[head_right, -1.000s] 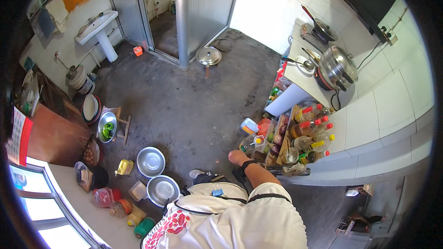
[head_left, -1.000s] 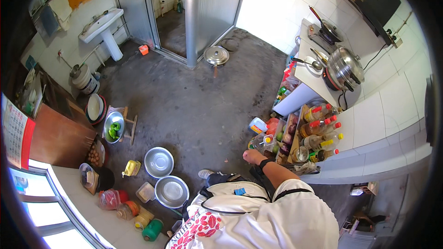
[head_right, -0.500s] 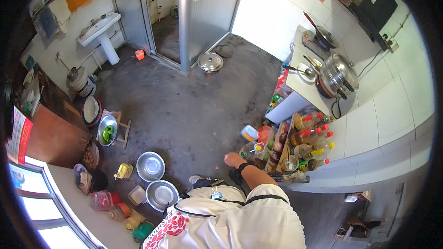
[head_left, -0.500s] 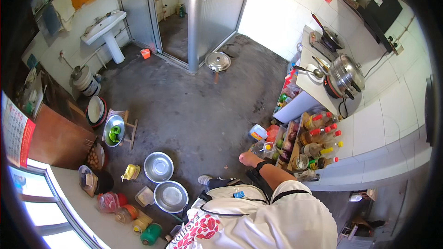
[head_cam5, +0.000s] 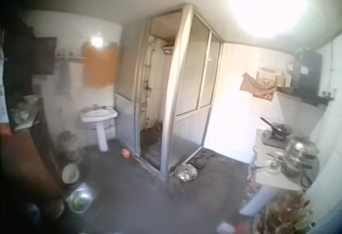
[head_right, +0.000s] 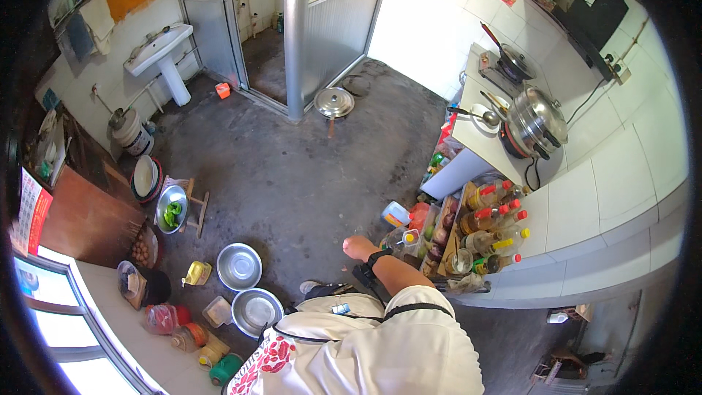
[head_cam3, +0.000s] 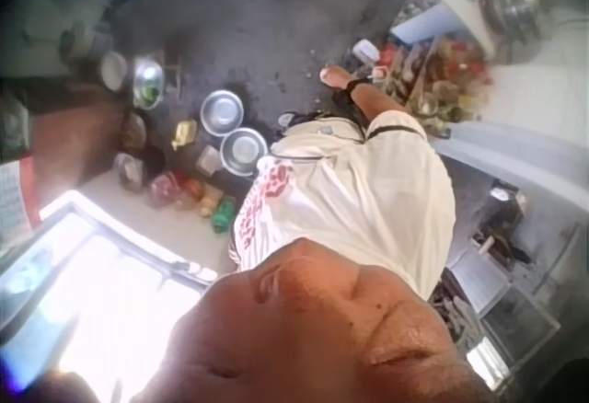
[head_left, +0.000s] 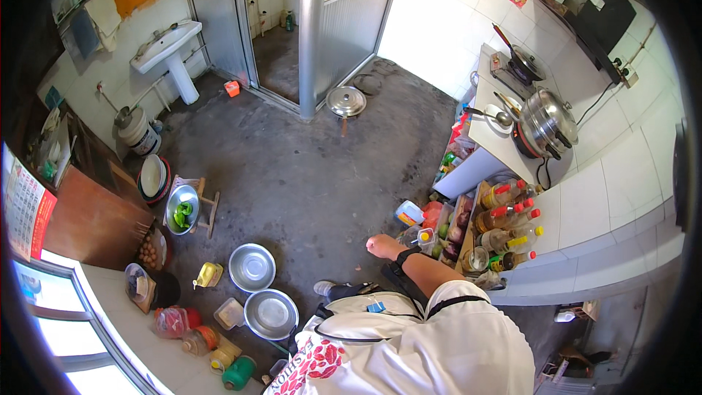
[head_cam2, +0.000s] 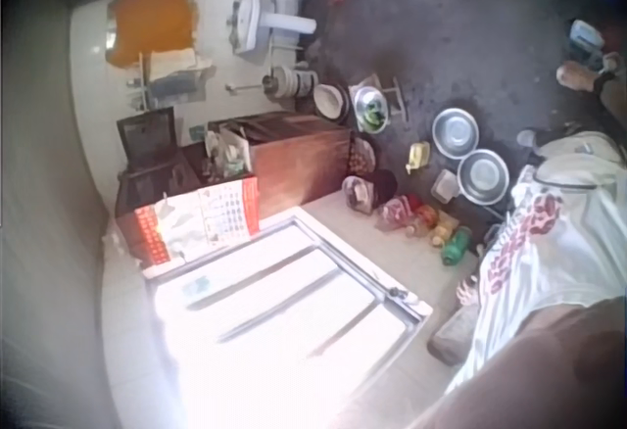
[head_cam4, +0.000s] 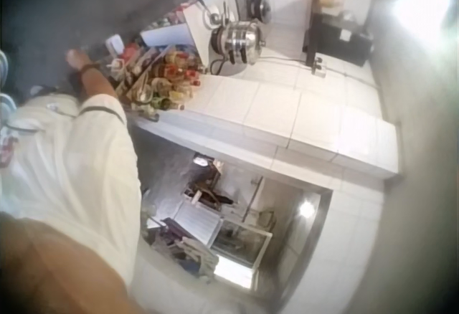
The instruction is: The person places flatbread into a steamer and then proceeds to wash a cleaver and a large metal basin using a steel wool pad.
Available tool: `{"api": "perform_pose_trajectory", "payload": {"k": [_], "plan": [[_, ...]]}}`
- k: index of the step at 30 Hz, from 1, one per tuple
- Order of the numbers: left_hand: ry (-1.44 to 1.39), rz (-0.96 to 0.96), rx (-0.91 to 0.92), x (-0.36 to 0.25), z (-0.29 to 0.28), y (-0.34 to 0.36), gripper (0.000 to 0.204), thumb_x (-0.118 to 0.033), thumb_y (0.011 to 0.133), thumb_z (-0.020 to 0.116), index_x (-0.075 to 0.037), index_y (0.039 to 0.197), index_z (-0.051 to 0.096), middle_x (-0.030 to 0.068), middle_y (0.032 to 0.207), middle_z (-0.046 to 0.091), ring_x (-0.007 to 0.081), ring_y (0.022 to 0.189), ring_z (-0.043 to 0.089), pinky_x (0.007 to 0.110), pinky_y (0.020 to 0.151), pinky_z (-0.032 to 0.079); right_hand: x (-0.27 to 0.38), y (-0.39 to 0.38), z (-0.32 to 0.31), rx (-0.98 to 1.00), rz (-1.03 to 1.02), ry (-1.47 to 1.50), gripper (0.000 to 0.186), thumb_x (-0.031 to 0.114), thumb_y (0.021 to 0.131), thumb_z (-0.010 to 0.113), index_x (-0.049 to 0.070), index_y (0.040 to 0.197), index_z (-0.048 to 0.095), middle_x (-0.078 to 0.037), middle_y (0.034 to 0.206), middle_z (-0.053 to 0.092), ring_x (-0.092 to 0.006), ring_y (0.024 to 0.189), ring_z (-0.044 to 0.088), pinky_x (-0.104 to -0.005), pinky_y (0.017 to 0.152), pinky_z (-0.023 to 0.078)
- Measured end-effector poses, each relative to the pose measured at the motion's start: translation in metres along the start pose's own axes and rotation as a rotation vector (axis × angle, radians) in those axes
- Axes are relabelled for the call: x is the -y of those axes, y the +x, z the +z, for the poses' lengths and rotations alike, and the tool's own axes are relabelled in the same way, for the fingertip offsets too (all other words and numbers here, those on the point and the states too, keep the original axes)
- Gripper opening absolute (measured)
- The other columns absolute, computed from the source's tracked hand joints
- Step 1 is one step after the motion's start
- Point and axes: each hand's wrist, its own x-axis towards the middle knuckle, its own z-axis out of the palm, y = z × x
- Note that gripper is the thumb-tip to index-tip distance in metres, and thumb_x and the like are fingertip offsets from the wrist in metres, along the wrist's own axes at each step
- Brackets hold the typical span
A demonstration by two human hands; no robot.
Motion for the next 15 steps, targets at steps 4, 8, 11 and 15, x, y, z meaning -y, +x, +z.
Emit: {"api": "perform_pose_trajectory", "payload": {"k": [4, 8, 11, 15], "plan": [[-0.004, 0.016, -0.005, 0.003, 0.000, 0.000, 0.019, -0.022, 0.068, 0.056, -0.007, 0.080, 0.057, 0.0158, 0.103, 0.053, 0.0335, 0.102, 0.045, 0.047, 0.087, 0.035, -0.020, -0.014, 0.012, 0.017, -0.014, -0.030, 0.021, 0.019, 0.070, 0.049, 0.002, 0.067, 0.062, -0.018, 0.070, 0.060, -0.0344, 0.068, 0.059, -0.0425, 0.063, 0.047], [-0.012, 0.021, -0.020, 0.009, -0.001, -0.004, 0.018, -0.021, 0.068, 0.056, -0.007, 0.077, 0.057, 0.0160, 0.100, 0.055, 0.0337, 0.101, 0.047, 0.047, 0.086, 0.037, -0.046, -0.032, 0.023, 0.073, 0.090, -0.086, 0.022, 0.018, 0.071, 0.048, 0.003, 0.067, 0.063, -0.018, 0.072, 0.061, -0.0339, 0.069, 0.060, -0.0419, 0.065, 0.048], [-0.023, 0.016, -0.031, 0.021, -0.001, -0.011, 0.016, -0.020, 0.067, 0.056, -0.006, 0.075, 0.058, 0.0161, 0.099, 0.055, 0.0339, 0.099, 0.048, 0.046, 0.085, 0.038, -0.060, -0.038, 0.026, 0.145, 0.108, -0.150, 0.021, 0.019, 0.071, 0.049, 0.003, 0.068, 0.062, -0.018, 0.073, 0.061, -0.0347, 0.069, 0.059, -0.0420, 0.065, 0.048], [-0.016, -0.096, -0.100, 0.077, -0.010, -0.038, 0.015, -0.019, 0.067, 0.056, -0.006, 0.074, 0.058, 0.0163, 0.097, 0.056, 0.0340, 0.098, 0.049, 0.046, 0.084, 0.039, -0.052, -0.013, 0.025, 0.182, -0.078, -0.173, 0.018, 0.020, 0.071, 0.050, 0.006, 0.068, 0.061, -0.016, 0.072, 0.061, -0.0334, 0.069, 0.059, -0.0410, 0.063, 0.047]]}}
